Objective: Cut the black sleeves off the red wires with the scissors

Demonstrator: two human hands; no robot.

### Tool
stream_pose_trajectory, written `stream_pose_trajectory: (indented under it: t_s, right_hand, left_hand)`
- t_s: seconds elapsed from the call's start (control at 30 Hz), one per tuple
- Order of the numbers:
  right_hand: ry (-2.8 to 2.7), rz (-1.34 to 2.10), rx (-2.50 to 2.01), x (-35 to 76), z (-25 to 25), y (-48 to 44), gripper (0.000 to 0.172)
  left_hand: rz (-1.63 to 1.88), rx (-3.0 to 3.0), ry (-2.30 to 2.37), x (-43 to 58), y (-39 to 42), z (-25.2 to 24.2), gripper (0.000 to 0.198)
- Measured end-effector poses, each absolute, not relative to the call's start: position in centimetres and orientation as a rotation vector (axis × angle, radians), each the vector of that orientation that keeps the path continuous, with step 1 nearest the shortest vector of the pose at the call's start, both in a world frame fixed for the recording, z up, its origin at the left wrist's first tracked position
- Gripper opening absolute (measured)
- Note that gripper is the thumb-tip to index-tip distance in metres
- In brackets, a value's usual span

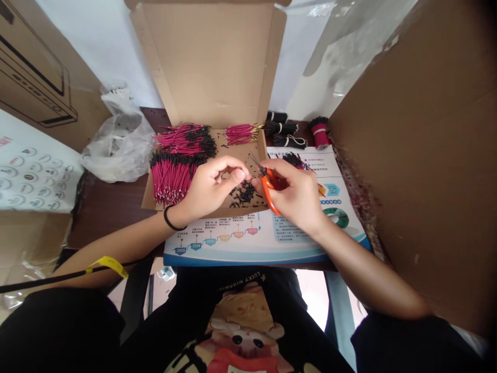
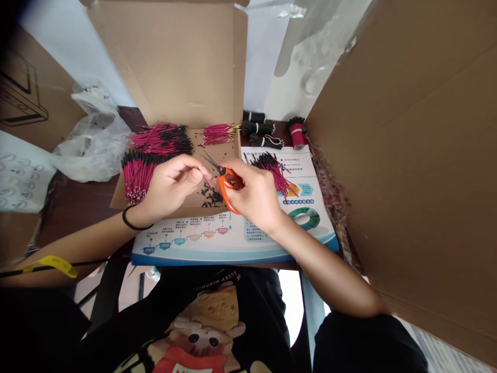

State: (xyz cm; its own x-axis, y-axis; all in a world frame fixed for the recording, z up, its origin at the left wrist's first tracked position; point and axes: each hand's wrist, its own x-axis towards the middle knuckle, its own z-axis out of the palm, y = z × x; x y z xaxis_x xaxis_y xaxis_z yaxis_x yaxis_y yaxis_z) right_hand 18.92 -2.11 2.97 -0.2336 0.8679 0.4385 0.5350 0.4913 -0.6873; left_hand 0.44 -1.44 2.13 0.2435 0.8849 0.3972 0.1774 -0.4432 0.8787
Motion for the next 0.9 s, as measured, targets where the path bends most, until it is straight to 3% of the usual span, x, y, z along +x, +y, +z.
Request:
stream_pose_trajectory:
  t_s: [0.33, 0.9]
  right_hand:
    - [-2.219, -0.002, -1.17, 19.39, 3.58, -2.32, 0.033]
    - [-2.269, -0.079, -1.108, 19.58, 3.4, -2.33, 0.027]
  left_hand:
    - [1.282, 1.89, 1.083, 0.41, -1.43, 1.86, 0.025]
    - [1.304, 2.098, 1.11, 0.25, -1.49, 2.47, 0.023]
